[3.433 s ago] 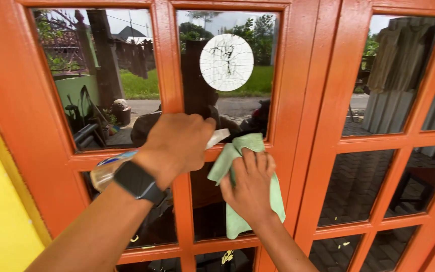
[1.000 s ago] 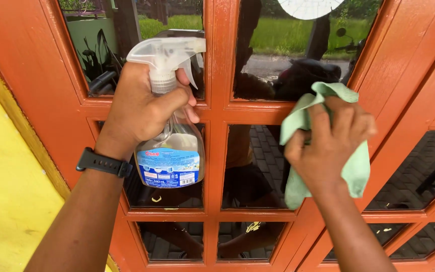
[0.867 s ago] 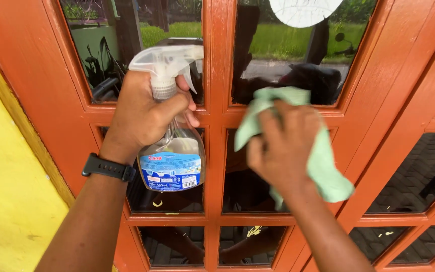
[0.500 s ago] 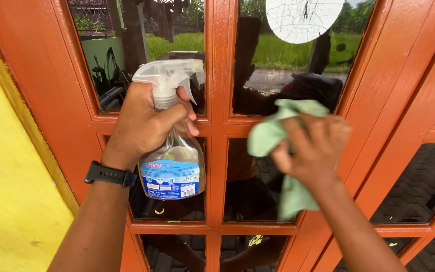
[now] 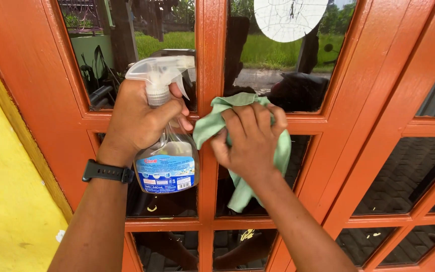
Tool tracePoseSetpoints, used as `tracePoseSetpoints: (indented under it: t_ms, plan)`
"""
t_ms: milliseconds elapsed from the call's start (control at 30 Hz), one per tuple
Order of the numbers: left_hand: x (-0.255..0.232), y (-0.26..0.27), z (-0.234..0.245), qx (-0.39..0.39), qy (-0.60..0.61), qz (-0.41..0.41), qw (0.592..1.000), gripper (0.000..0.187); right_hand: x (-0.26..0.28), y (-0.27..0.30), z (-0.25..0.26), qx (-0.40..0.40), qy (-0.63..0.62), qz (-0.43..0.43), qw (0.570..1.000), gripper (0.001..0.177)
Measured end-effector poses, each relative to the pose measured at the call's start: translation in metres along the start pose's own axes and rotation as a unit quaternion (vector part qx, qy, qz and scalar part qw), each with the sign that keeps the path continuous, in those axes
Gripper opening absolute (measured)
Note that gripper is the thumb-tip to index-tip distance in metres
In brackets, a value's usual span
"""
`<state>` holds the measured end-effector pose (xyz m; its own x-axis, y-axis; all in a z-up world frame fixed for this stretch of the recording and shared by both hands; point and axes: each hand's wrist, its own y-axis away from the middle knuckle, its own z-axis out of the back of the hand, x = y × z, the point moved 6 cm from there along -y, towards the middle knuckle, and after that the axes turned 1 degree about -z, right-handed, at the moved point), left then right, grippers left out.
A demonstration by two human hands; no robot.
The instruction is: Cleaning the glass panes of a door using a spray cleaner and a cloth.
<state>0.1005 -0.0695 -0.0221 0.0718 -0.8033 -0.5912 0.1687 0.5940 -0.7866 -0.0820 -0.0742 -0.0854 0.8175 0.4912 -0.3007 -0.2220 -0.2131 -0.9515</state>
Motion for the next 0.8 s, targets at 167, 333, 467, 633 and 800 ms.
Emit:
tracePoseSetpoints:
  t_ms: [167, 333, 467, 633, 800]
  plan:
    - [0.002, -0.002, 0.001, 0.006, 0.008, -0.002, 1.000, 0.011, -0.056, 0.025, 0.019, 0.027, 0.079, 0.025, 0.996, 0.032]
    - [-0.001, -0.002, -0.001, -0.005, 0.002, 0.023, 1.000, 0.012, -0.097, 0.046, 0.035, 0.012, 0.139, -0.049, 0.989, 0.029]
    - [0.003, -0.002, -0.001, 0.013, 0.000, 0.020, 1.000, 0.011, -0.049, 0.031, 0.025, -0.007, 0.066, -0.085, 0.994, 0.028]
    - [0.001, -0.001, 0.001, -0.004, 0.021, 0.007, 1.000, 0.011, 0.001, 0.013, 0.000, 0.000, -0.043, -0.022, 0.999, 0.037]
    - [0.002, -0.001, 0.001, -0.014, -0.001, 0.018, 1.000, 0.012, -0.041, 0.032, 0.010, 0.033, 0.010, 0.043, 0.998, 0.036]
